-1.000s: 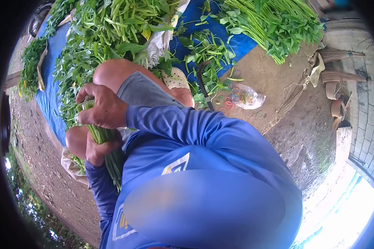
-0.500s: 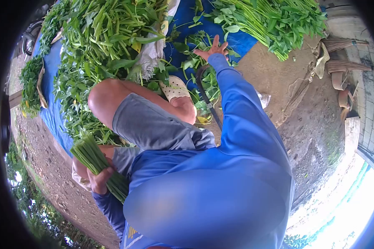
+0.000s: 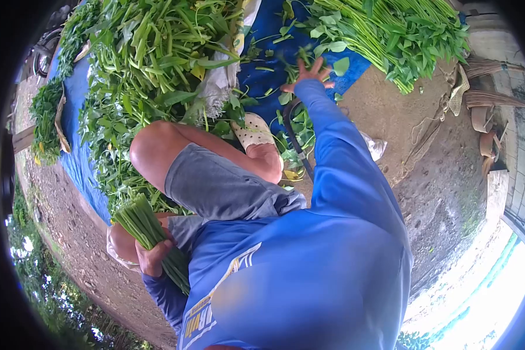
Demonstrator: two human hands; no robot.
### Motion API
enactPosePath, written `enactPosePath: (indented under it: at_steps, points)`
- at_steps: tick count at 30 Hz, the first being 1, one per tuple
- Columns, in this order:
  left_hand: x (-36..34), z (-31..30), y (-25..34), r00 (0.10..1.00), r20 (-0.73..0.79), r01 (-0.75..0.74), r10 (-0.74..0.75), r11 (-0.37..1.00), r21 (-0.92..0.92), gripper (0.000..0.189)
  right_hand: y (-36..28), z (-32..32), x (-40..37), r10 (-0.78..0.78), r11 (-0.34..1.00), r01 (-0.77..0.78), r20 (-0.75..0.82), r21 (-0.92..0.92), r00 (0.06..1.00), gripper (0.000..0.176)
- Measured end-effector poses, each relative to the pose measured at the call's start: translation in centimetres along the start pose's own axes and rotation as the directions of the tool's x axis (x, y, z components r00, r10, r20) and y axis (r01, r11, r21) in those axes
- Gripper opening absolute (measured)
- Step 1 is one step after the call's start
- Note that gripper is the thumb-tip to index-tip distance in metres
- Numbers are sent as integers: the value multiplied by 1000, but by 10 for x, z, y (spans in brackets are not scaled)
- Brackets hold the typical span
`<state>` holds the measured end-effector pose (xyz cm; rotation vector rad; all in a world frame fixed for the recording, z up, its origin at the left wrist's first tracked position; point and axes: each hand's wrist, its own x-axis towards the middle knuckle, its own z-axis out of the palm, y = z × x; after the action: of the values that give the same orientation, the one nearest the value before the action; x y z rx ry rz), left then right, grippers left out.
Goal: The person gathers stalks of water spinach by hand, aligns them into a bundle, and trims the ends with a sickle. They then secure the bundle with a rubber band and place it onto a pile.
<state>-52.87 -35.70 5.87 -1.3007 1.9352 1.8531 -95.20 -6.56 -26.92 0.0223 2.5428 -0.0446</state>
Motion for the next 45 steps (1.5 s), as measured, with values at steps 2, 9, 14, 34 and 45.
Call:
enactPosePath:
  at_steps: [2, 9, 14, 34, 45]
  points:
    - [4, 3, 3, 1000, 17, 0, 0, 1000, -6, 48, 11, 9, 16, 80, 984, -77, -9, 159, 997, 116]
    - [3, 4, 4, 1000, 9, -30, 30, 999, -25, 48, 21, 66, 64, 0, 963, 68, -256, 259, 967, 65]
    - [-1, 4, 7, 996, 66, -57, 54, 998, 40, 34, 24, -12, 84, 105, 779, 248, -510, 576, 854, 62]
    - [-34, 1, -16, 856, 209, -395, 473, 859, -325, 58, -303, -200, -395, -963, -240, 641, -264, 729, -61, 48]
    - [-146, -157, -19, 691, -489, -632, 532, 773, -53, 36, 96, 74, -22, -246, 570, -19, 193, 821, 950, 12]
